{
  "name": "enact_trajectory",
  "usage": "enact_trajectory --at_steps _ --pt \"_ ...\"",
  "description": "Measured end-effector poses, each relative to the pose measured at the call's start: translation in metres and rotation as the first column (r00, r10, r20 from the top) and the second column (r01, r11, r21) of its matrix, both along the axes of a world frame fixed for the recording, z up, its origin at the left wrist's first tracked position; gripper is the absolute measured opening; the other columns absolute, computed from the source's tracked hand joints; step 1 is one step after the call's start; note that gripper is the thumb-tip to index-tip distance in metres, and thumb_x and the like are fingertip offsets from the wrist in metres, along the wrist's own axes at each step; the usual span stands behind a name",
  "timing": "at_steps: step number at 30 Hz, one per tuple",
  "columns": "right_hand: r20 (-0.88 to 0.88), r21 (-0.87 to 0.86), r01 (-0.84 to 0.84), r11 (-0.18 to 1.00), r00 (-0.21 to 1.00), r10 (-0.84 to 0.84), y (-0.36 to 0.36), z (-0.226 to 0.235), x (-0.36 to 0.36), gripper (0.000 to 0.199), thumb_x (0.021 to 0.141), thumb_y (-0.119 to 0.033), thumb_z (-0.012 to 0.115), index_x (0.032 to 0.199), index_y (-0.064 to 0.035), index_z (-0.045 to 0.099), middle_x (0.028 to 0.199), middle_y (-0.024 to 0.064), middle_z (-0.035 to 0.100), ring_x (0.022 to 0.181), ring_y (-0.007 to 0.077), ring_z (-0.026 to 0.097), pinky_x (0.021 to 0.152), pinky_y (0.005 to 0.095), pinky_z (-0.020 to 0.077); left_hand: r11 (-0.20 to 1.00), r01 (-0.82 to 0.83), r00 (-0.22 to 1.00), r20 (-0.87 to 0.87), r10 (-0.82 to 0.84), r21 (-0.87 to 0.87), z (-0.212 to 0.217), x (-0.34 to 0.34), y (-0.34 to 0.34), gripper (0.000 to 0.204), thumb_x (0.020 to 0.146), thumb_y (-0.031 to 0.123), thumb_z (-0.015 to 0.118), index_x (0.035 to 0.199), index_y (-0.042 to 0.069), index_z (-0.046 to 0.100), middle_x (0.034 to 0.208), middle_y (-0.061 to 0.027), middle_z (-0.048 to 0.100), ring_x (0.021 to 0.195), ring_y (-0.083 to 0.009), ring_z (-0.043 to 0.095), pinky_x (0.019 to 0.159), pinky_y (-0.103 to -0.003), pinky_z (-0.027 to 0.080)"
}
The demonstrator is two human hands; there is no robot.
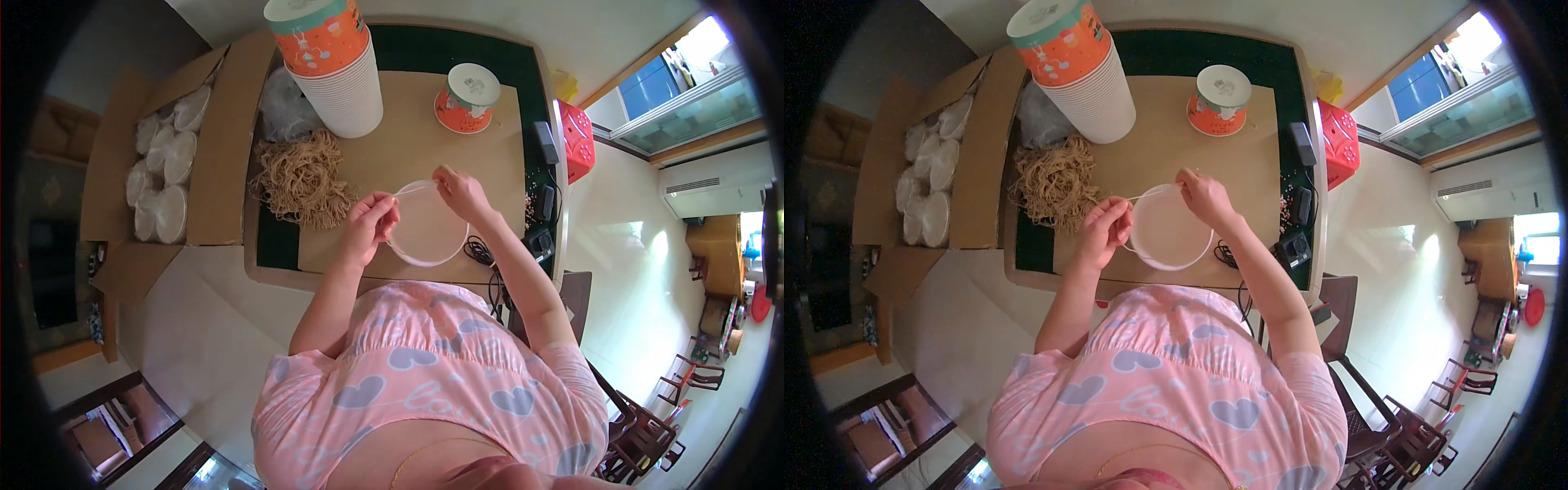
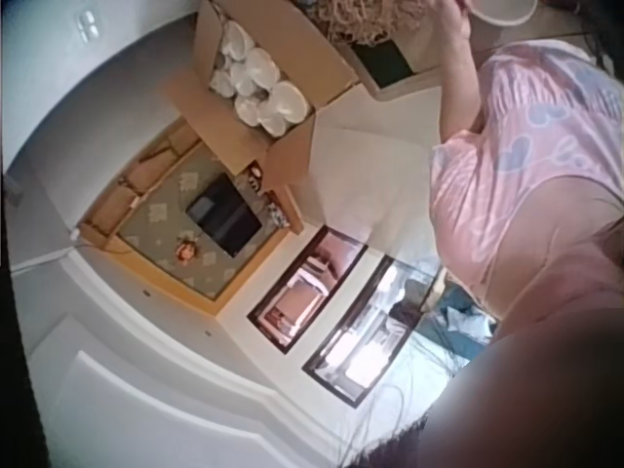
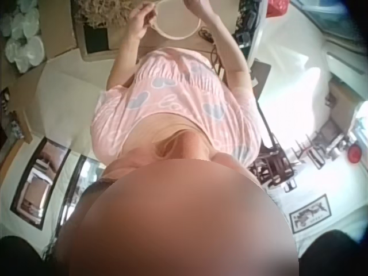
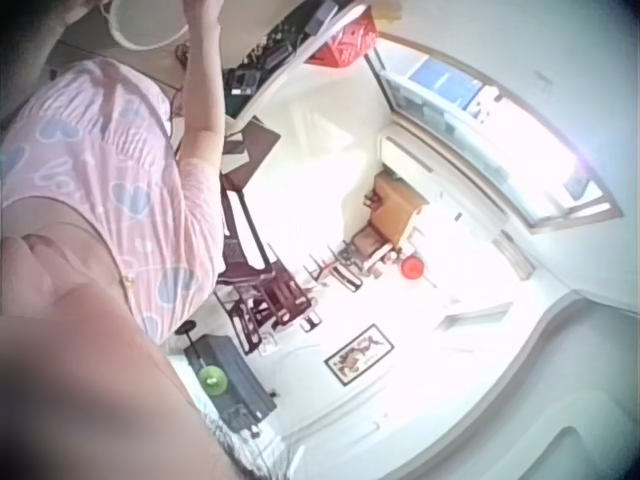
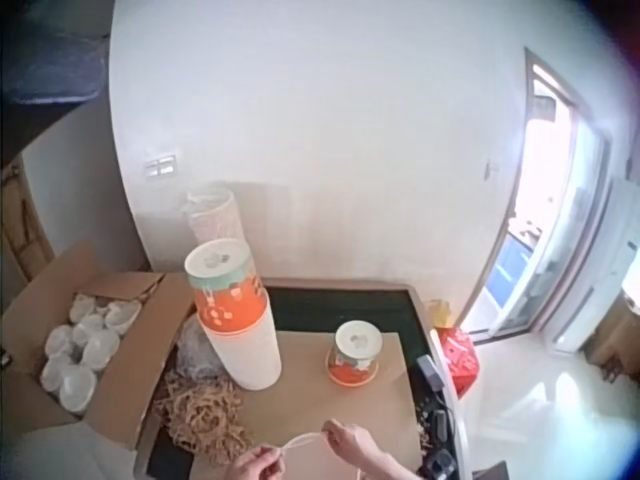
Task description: Tying string around stacks of paper bowls and organizing them for packaging.
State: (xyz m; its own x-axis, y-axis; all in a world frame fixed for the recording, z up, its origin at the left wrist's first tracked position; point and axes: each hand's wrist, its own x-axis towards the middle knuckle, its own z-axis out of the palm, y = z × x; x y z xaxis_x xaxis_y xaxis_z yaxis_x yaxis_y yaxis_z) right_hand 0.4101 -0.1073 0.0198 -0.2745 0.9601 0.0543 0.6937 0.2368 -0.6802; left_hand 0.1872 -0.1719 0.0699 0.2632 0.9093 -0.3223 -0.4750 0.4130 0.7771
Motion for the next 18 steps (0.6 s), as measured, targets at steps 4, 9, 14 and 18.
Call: enact_trajectory --at_steps 4,9,14,18 --pt "0.117 0.169 -0.187 0.968 0.979 0.168 0.042 -0.013 -0.013 0.012 0.08 -0.006 0.054 0.092 -0.0092 0.057 0.08 0.0117 0.061 0.08 0.0317 0.06 0.069 0.0415 0.049 0.989 -0.054 0.979 0.186 0.079 -0.136 -0.017 -0.004 0.004 0.012 0.092 0.018 0.055 0.089 0.007 0.057 0.068 -0.0027 0.059 0.05 -0.0098 0.049 0.042 -0.02 0.035" --pt "0.121 0.543 -0.16 0.825 0.986 0.111 0.04 0.01 -0.035 0.016 0.079 -0.004 0.055 0.092 -0.0103 0.06 0.079 0.0111 0.06 0.078 0.0316 0.058 0.069 0.0427 0.0478 0.967 -0.132 0.942 0.276 0.191 -0.219 -0.035 0.002 -0.002 0.011 0.092 0.018 0.055 0.088 0.008 0.058 0.072 -0.0022 0.057 0.056 -0.0106 0.05 0.044 -0.02 0.034" --pt "-0.296 -0.322 -0.261 0.91 0.941 0.165 -0.062 0.047 -0.035 0.03 0.08 -0.003 0.056 0.109 -0.0068 0.059 0.071 0.0089 0.061 0.064 0.0152 0.06 0.06 0.0285 0.0477 0.947 -0.225 0.902 0.319 0.291 -0.23 -0.034 0.015 -0.005 0.012 0.093 0.018 0.053 0.089 0.007 0.056 0.071 -0.004 0.058 0.055 -0.0122 0.051 0.047 -0.024 0.038" --pt "-0.567 -0.567 -0.452 0.689 0.82 0.072 -0.11 0.029 -0.017 0.015 0.089 -0.009 0.059 0.098 0.0026 0.061 0.076 0.0051 0.064 0.072 0.0099 0.06 0.066 0.0252 0.049 0.986 -0.123 0.884 0.44 0.16 -0.113 -0.029 0.026 -0.009 0.013 0.094 0.018 0.053 0.09 0.006 0.056 0.075 -0.0056 0.059 0.064 -0.0136 0.056 0.057 -0.026 0.046"
